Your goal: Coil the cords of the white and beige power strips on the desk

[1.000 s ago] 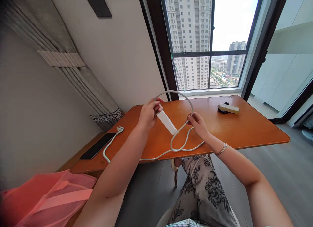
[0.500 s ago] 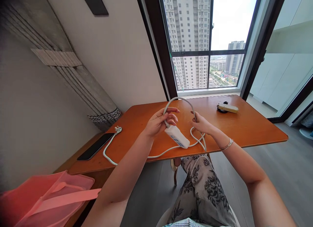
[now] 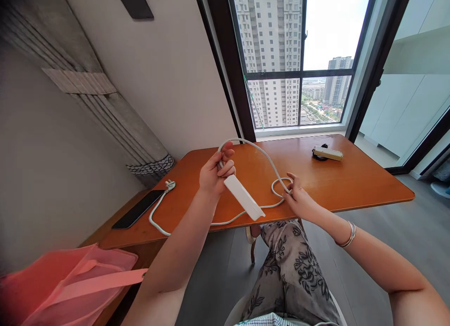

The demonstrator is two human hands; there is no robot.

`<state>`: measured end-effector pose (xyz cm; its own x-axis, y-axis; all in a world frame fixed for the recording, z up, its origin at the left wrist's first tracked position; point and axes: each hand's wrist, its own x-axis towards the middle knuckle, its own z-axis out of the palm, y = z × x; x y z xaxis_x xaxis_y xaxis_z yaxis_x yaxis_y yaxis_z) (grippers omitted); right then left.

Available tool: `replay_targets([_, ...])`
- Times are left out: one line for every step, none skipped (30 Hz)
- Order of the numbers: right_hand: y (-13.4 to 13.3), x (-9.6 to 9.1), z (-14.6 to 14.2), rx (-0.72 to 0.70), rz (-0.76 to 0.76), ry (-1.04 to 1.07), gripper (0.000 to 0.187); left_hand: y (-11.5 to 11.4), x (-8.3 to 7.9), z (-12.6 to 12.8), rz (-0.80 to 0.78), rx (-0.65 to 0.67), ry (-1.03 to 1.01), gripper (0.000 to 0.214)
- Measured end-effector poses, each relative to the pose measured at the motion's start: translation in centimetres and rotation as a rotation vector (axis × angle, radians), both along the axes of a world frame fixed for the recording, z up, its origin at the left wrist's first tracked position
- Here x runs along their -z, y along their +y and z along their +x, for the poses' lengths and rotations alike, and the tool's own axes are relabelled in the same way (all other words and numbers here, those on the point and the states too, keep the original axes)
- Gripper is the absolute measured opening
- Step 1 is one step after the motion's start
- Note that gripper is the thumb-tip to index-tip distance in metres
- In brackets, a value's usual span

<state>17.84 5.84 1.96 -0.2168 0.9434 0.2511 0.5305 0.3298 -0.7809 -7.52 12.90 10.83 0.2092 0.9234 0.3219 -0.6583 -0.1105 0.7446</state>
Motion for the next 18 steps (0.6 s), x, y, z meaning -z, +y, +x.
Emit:
replay_targets([0.1,0.0,0.3,0.088,0.133,-0.12,0.048,0.1,0.1,0.0,0.015,-0.004,0.006,0.024])
replay_targets([0.1,-0.1,0.5,0.148,0.233,-0.249,0.044,0.1,0.2,0.2,0.035,-0.011,0.023,0.022])
replay_targets([0.1,-0.3,0.5,0.18,0.304,-0.372,0.041,0.1,0.4,0.4,0.061,-0.02,0.051,0.02])
replay_targets([0.1,-0.6,0.5,0.191,0.36,-0.477,0.039,0.2,0.6,0.7,0.092,-0.03,0.087,0.02])
replay_targets([0.0,-1.0,0.4,0.185,0.414,-0.556,0.037,0.2,0.7,0.9,0.128,-0.04,0.13,0.022])
replay_targets([-0.2,-1.4,0.2,0.169,0.472,-0.605,0.035,0.3,0.9,1.3,0.169,-0.05,0.177,0.027])
replay_targets([-0.4,-1.8,-0.1,0.147,0.537,-0.63,0.032,0.3,1.1,1.6,0.213,-0.061,0.226,0.032])
replay_targets([-0.6,-2.3,-0.4,0.124,0.604,-0.639,0.03,0.3,1.3,1.9,0.257,-0.073,0.272,0.036])
replay_targets([-0.7,-2.7,-0.8,0.102,0.666,-0.636,0.029,0.2,1.5,2.1,0.298,-0.085,0.315,0.039])
replay_targets([-0.9,-3.1,-1.1,0.079,0.72,-0.624,0.028,0.2,1.6,2.4,0.336,-0.096,0.353,0.041])
replay_targets([-1.0,-3.5,-1.4,0.052,0.764,-0.605,0.028,0.1,1.8,2.6,0.366,-0.101,0.386,0.042])
replay_targets([-1.0,-3.8,-1.7,0.021,0.801,-0.581,0.028,-0.1,1.9,2.9,0.389,-0.099,0.414,0.042])
replay_targets([-1.0,-4.1,-2.0,-0.01,0.832,-0.554,0.027,-0.2,2.1,3.1,0.405,-0.091,0.435,0.042])
replay_targets([-1.0,-4.4,-2.2,-0.039,0.859,-0.524,0.026,-0.4,2.2,3.3,0.418,-0.074,0.453,0.043])
replay_targets([-1.0,-4.6,-2.4,-0.063,0.887,-0.493,0.025,-0.6,2.4,3.5,0.427,-0.049,0.468,0.043])
replay_targets([-1.0,-4.9,-2.6,-0.082,0.913,-0.461,0.024,-0.9,2.5,3.7,0.434,-0.019,0.485,0.043])
replay_targets([-0.9,-5.1,-2.8,-0.098,0.941,-0.429,0.023,-1.1,2.6,3.9,0.441,0.016,0.506,0.044])
replay_targets([-0.9,-5.2,-2.9,-0.112,0.968,-0.395,0.022,-1.3,2.8,4.1,0.451,0.048,0.53,0.045])
